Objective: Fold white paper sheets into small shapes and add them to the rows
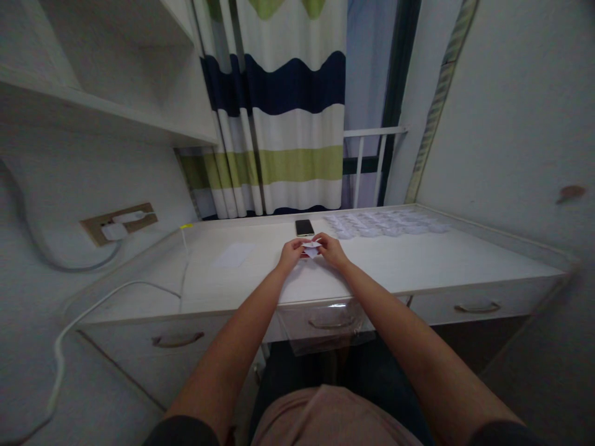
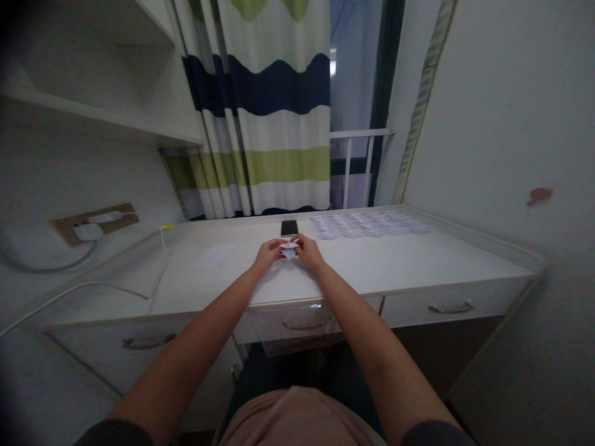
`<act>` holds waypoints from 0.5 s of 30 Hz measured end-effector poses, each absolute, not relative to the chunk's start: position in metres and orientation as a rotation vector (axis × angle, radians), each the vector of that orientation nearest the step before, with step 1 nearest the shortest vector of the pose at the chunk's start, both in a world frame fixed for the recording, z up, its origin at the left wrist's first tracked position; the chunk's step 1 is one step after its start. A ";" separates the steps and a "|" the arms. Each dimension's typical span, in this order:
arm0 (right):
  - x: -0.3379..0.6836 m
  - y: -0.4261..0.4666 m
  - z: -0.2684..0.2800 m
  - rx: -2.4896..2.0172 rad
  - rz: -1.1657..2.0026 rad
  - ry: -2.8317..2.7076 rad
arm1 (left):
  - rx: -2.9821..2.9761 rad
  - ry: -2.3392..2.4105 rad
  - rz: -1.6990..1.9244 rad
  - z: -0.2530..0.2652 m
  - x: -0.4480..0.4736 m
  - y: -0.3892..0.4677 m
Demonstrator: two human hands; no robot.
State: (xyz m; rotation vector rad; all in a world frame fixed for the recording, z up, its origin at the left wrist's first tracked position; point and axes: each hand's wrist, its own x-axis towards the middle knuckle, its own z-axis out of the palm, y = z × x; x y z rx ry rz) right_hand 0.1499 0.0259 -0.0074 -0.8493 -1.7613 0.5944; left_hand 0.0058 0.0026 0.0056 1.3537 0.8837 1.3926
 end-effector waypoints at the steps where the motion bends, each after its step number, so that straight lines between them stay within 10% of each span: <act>1: 0.150 0.026 -0.007 -0.831 0.630 -1.747 | 1.331 0.872 1.388 0.006 0.005 0.002; 15: 0.152 0.026 0.001 -0.847 1.002 -1.563 | 1.589 0.902 1.404 0.002 0.003 0.004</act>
